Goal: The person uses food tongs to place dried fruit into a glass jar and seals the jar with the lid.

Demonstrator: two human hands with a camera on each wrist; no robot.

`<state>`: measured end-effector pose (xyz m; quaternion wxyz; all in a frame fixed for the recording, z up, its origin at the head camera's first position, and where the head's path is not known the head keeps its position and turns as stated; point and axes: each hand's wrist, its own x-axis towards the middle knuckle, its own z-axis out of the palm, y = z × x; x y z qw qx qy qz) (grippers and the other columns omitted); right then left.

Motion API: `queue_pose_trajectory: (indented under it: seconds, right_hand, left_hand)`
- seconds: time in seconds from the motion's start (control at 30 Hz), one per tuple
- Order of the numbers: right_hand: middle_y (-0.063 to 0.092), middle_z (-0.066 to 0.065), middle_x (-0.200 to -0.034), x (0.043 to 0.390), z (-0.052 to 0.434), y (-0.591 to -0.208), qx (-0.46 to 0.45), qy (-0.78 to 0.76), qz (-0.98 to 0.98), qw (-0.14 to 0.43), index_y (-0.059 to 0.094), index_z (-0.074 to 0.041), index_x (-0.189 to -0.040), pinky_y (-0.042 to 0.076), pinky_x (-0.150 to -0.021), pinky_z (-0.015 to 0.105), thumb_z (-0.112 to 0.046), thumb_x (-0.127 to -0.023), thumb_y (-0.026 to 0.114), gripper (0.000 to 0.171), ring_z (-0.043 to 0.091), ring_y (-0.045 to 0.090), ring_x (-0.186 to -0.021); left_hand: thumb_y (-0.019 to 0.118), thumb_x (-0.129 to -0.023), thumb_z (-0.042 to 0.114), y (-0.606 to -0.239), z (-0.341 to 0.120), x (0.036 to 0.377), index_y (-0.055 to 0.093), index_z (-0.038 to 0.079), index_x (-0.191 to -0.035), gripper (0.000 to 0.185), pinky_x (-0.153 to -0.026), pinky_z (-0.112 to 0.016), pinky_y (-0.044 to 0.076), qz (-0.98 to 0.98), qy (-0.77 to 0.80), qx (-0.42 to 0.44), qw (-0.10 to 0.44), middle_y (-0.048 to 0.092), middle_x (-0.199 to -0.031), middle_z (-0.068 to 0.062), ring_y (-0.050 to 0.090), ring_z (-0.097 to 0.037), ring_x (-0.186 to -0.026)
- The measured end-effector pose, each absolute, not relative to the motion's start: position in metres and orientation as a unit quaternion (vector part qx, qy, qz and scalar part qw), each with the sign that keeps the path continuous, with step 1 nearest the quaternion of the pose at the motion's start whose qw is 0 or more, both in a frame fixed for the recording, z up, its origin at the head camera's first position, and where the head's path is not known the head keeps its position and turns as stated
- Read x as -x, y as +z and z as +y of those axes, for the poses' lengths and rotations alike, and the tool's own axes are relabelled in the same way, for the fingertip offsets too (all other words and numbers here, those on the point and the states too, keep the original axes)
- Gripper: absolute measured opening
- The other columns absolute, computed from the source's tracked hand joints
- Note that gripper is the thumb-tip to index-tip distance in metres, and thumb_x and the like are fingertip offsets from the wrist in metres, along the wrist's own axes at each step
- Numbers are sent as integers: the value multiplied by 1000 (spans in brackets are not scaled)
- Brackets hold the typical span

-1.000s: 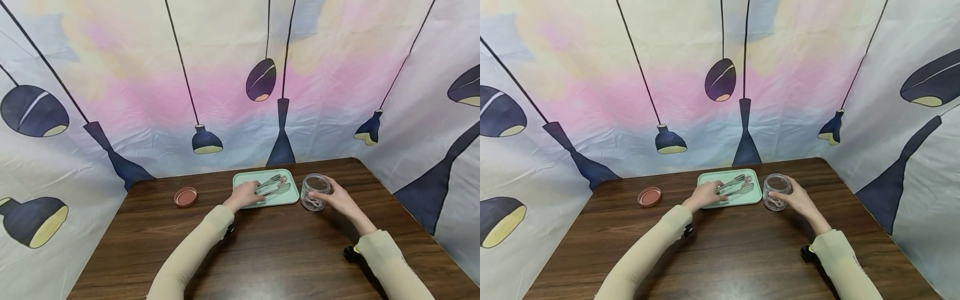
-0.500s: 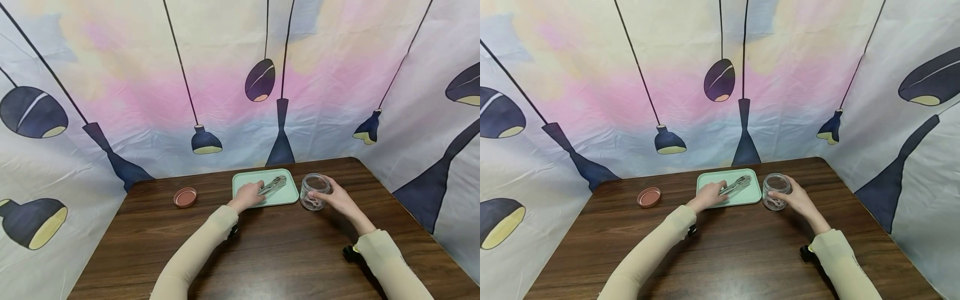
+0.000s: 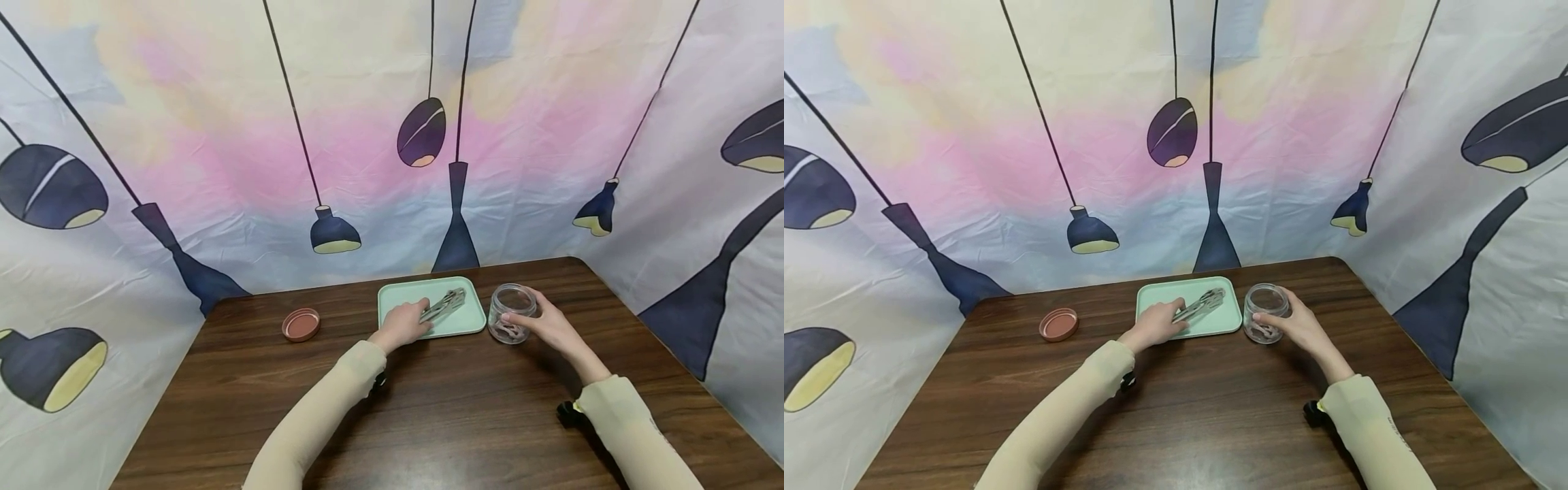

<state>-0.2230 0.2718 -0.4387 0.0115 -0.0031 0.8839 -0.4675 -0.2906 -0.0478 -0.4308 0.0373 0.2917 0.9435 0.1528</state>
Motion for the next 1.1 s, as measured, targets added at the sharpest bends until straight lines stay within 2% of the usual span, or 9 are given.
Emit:
queue_pose_trajectory:
  seconds: [0.17, 0.57, 0.77, 1.1]
  right_hand:
    - [29, 23, -160, 223, 271, -439, 3, -472, 881, 8, 16, -11, -162, 30, -107, 65, -56, -87, 74, 105, 47, 26, -145]
    - [22, 27, -161, 222, 271, -438, -9, -477, 879, 20, 13, -14, -163, 29, -107, 67, -58, -86, 74, 108, 50, 23, -145]
    - [20, 29, -161, 222, 271, -437, -10, -472, 881, 20, 14, -13, -163, 29, -107, 68, -58, -86, 74, 107, 51, 23, -145]
    - [24, 29, -160, 222, 271, -437, -4, -467, 884, 13, 15, -12, -163, 31, -106, 67, -58, -87, 73, 106, 50, 27, -143]
  left_hand:
    - [67, -99, 28, -434, -54, 287, 59, 10, -128, 35, -51, -31, 38, 944, 152, -291, 35, 56, -68, 0, 49, -17, -51]
    - [68, -99, 29, -430, -65, 280, 59, 10, -129, 36, -50, -31, 36, 941, 169, -291, 26, 54, -64, -1, 46, -16, -50]
    - [67, -99, 29, -412, -66, 280, 58, 10, -129, 36, -47, -30, 32, 939, 190, -288, 13, 49, -57, -2, 40, -16, -45]
    - [65, -100, 33, -361, -76, 276, 58, 14, -132, 38, -46, -30, 30, 927, 239, -284, -43, 52, -62, 0, 39, -15, -46]
